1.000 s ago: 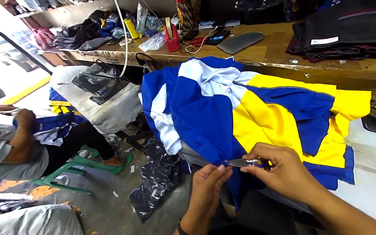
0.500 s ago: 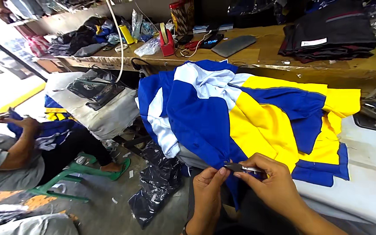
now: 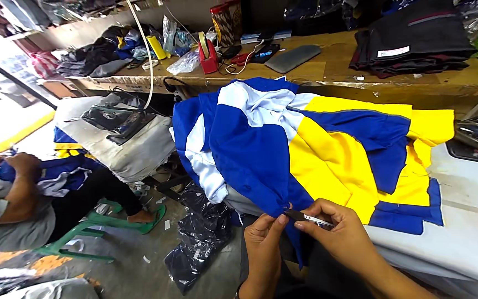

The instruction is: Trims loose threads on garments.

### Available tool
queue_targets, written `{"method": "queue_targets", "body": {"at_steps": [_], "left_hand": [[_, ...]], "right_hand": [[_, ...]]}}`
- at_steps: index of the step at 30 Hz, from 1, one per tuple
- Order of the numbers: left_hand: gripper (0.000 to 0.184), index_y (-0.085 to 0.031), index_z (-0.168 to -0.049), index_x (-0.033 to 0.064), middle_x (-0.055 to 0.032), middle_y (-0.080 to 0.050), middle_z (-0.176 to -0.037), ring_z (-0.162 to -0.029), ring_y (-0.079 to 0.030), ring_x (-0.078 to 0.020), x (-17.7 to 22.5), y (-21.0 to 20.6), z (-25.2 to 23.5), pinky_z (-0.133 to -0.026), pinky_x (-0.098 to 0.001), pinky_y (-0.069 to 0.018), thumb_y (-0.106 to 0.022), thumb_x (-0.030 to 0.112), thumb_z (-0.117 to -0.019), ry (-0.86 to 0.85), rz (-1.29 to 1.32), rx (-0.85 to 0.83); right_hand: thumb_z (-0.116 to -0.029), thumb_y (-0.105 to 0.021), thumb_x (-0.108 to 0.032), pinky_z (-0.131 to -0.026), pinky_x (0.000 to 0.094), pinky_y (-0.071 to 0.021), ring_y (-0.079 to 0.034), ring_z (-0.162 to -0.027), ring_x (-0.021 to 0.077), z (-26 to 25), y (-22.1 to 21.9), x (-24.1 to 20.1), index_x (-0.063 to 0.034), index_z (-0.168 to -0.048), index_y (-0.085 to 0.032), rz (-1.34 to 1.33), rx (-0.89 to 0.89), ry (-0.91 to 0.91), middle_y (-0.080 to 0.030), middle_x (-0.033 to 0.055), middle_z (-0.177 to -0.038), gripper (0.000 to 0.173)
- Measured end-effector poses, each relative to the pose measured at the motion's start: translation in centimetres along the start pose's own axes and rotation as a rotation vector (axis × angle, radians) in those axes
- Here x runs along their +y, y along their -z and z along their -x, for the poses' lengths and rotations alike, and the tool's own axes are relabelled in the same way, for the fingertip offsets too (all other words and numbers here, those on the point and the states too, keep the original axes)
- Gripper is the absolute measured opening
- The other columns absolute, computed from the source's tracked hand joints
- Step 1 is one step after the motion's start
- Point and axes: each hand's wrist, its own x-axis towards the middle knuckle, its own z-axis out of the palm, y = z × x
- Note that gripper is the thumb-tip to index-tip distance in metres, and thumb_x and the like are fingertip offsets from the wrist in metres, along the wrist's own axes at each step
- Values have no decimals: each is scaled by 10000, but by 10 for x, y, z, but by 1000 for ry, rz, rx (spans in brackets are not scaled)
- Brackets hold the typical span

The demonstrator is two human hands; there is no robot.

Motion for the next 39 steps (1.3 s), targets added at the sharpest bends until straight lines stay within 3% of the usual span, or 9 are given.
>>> {"method": "queue_targets", "body": {"at_steps": [6, 9, 11, 15, 19, 31, 39], "left_hand": [[118, -792, -993, 37, -87, -764, -1040, -993, -725, -135, -5, 3, 3, -915, -300, -587, -719, 115, -943, -46, -77, -36], [107, -783, -990, 18, -111, -769, -1027, -974, -741, -156, 2, -2, 3, -926, -314, -590, -705, 73, -942, 33, 40, -1], [98, -765, -970, -3, -143, -771, -1003, -955, -757, -185, 7, -4, 2, -927, -331, -598, -672, 23, -951, 90, 117, 39], [84, -760, -938, -7, -130, -771, -953, -899, -758, -166, 10, -4, 2, -896, -314, -606, -677, 10, -942, 126, 146, 59], [81, -767, -941, -9, -116, -770, -932, -877, -753, -154, 10, -5, 2, -884, -307, -606, -693, 21, -932, 123, 119, 39], [105, -761, -912, -6, -119, -768, -903, -857, -757, -163, 16, 2, 1, -878, -327, -611, -659, 6, -930, 72, 7, 9], [117, -764, -909, -2, -129, -769, -908, -864, -760, -174, 18, 6, -1, -871, -326, -613, -649, 7, -929, 106, 11, 4]], "right_hand": [[-853, -814, -191, -470, 95, -358, -473, -518, -62, -3, -4, -1, -129, -837, -679, -136, -34, -37, -672, -88, -723, 149], [-871, -796, -155, -482, 101, -404, -502, -530, -46, -2, -7, -1, -113, -887, -678, -203, -10, -44, -663, -77, -735, 127], [-863, -800, -196, -540, 105, -468, -579, -618, -29, 0, -5, 2, -96, -928, -692, -76, 58, 41, -697, -56, -815, 161], [-857, -790, -314, -584, 75, -436, -563, -711, -70, 4, -1, 5, -97, -918, -723, 219, 136, 204, -677, -58, -853, 235], [-889, -760, -367, -592, 81, -433, -564, -717, -71, 3, -1, 3, -97, -914, -725, 339, 152, 262, -676, -48, -848, 273], [-898, -749, -361, -604, 100, -464, -590, -723, -53, -2, -2, 2, -108, -892, -736, 379, 127, 310, -669, -44, -820, 253], [-939, -719, -331, -617, 162, -470, -617, -736, 17, -4, -1, 8, -95, -876, -742, 430, 135, 420, -682, 0, -804, 246]]}}
